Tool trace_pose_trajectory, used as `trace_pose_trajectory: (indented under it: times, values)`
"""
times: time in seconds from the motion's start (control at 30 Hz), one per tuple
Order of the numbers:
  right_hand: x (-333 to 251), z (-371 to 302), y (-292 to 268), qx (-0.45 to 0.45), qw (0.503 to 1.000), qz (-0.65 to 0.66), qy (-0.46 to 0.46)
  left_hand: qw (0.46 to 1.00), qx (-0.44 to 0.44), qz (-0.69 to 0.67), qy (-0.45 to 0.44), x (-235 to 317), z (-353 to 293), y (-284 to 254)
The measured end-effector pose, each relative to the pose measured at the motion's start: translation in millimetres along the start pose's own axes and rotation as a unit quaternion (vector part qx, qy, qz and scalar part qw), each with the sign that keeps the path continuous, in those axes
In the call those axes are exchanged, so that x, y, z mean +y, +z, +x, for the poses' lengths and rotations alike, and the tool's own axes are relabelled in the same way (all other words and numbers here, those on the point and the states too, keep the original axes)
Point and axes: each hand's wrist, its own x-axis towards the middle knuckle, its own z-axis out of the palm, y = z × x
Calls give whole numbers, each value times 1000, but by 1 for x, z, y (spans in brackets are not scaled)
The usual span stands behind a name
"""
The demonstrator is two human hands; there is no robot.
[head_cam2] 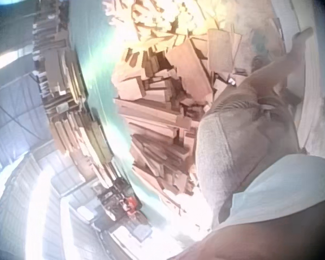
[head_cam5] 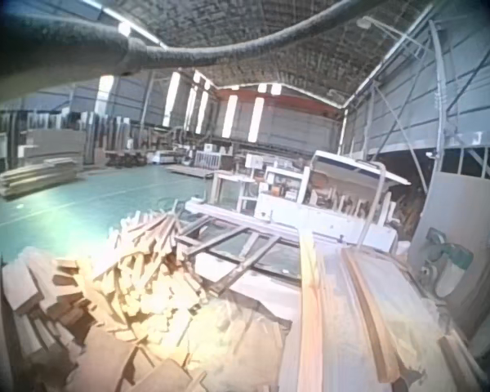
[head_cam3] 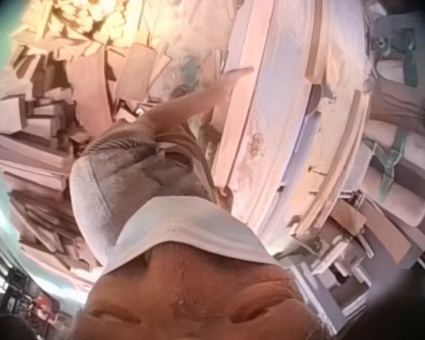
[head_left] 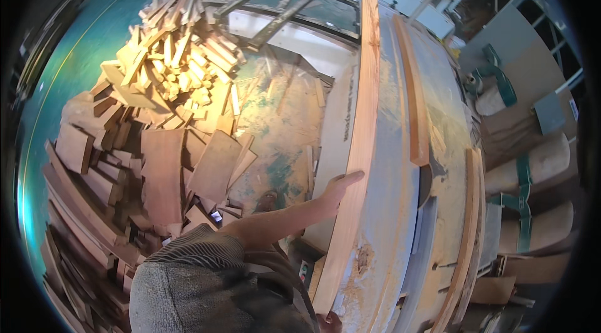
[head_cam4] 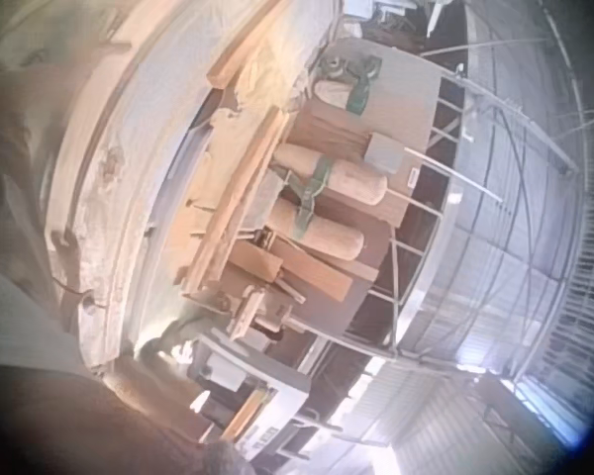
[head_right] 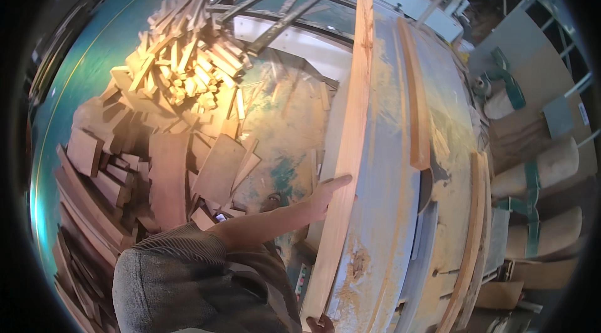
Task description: The person selects wooden planks from a pile and uses a table saw to cut them into smaller pieces. They handle each plank individually, positioning it on the saw and guiding it through the blade.
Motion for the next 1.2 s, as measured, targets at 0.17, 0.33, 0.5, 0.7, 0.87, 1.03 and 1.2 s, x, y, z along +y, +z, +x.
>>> trace_pose_trajectory:
  times: [0.17,0.33,0.5,0.7,0.87,1.03,1.2]
  values:
    - [65,51,4,-131,972,-180,-70,993,85,-45,63,44,-39,-74]
    - [-66,167,81,-209,969,-97,87,980,153,-114,63,70,-60,-130]
    - [-186,267,120,-289,930,7,228,945,265,-142,126,160,-62,-203]
    - [-426,339,188,-454,890,15,32,844,275,56,458,442,-50,-206]
    - [-673,326,263,-478,817,124,-297,540,282,240,756,571,-120,-98]
    - [-678,329,297,-217,750,-103,-616,579,365,351,639,499,-110,-156]
    - [-494,393,269,-314,888,-152,-299,717,386,487,317,304,-31,-321]
